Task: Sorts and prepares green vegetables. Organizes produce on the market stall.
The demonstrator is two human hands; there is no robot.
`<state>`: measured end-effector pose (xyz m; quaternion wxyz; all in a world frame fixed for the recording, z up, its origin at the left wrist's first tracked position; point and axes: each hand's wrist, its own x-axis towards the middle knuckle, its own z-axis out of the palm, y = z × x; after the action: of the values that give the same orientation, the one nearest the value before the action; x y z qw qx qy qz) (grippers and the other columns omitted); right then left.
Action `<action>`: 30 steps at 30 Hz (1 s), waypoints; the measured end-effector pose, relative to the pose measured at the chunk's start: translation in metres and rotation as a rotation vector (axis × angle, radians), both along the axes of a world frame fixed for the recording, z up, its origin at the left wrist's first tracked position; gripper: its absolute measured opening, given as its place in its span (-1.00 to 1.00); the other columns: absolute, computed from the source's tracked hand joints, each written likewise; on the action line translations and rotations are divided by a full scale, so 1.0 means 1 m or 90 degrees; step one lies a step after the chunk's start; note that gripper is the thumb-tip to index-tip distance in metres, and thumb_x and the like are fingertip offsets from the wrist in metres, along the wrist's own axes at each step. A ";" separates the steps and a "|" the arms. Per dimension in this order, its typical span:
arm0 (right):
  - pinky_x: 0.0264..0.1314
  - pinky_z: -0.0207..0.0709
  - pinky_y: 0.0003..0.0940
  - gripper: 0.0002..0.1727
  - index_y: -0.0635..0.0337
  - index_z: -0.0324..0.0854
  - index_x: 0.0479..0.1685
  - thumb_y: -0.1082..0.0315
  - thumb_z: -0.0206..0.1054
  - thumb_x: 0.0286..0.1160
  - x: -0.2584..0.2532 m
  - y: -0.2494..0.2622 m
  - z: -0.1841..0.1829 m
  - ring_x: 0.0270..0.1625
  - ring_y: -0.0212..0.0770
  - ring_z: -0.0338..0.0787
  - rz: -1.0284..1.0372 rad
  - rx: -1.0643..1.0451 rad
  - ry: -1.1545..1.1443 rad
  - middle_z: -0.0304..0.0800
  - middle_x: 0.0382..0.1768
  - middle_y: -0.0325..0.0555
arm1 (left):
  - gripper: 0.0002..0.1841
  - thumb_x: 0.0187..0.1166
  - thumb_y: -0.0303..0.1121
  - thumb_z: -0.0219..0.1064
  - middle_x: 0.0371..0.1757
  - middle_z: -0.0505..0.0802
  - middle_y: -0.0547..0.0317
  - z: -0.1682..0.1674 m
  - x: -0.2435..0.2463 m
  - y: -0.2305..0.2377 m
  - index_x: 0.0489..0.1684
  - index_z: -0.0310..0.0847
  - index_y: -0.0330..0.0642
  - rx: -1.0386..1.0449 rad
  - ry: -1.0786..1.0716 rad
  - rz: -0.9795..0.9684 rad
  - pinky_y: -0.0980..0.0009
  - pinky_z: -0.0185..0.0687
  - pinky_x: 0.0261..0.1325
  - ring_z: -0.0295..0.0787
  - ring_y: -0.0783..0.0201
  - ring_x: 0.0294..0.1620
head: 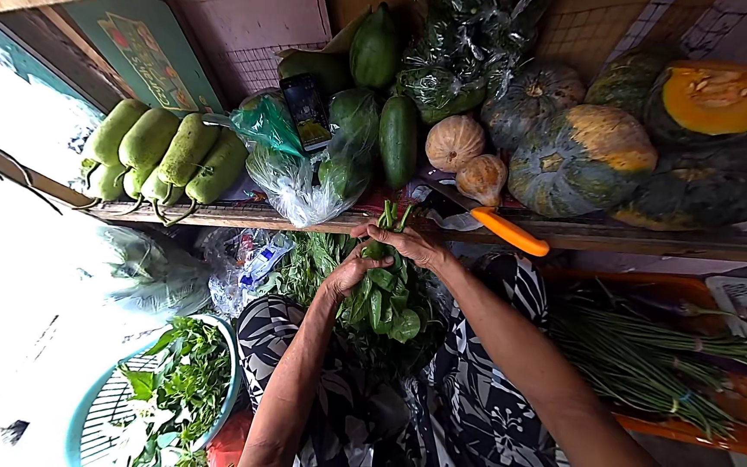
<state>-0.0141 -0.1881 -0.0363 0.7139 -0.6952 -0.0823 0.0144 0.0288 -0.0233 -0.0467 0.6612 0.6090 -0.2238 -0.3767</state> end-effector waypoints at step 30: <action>0.42 0.49 -0.60 -0.60 0.40 0.48 0.33 0.51 0.28 0.52 0.010 -0.017 0.009 0.25 -0.58 0.65 -0.213 0.077 -0.120 0.69 0.15 -0.16 | -0.90 0.72 -0.35 0.24 -0.31 0.74 0.35 0.092 0.057 -0.090 -0.11 0.53 -0.18 0.070 -0.422 -0.165 0.58 0.59 -0.09 0.66 0.60 -0.28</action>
<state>-0.0039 -0.2052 -0.0269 0.7360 -0.6533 -0.0329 -0.1745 0.0862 -0.1131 0.0453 0.4656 0.6993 -0.4808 -0.2511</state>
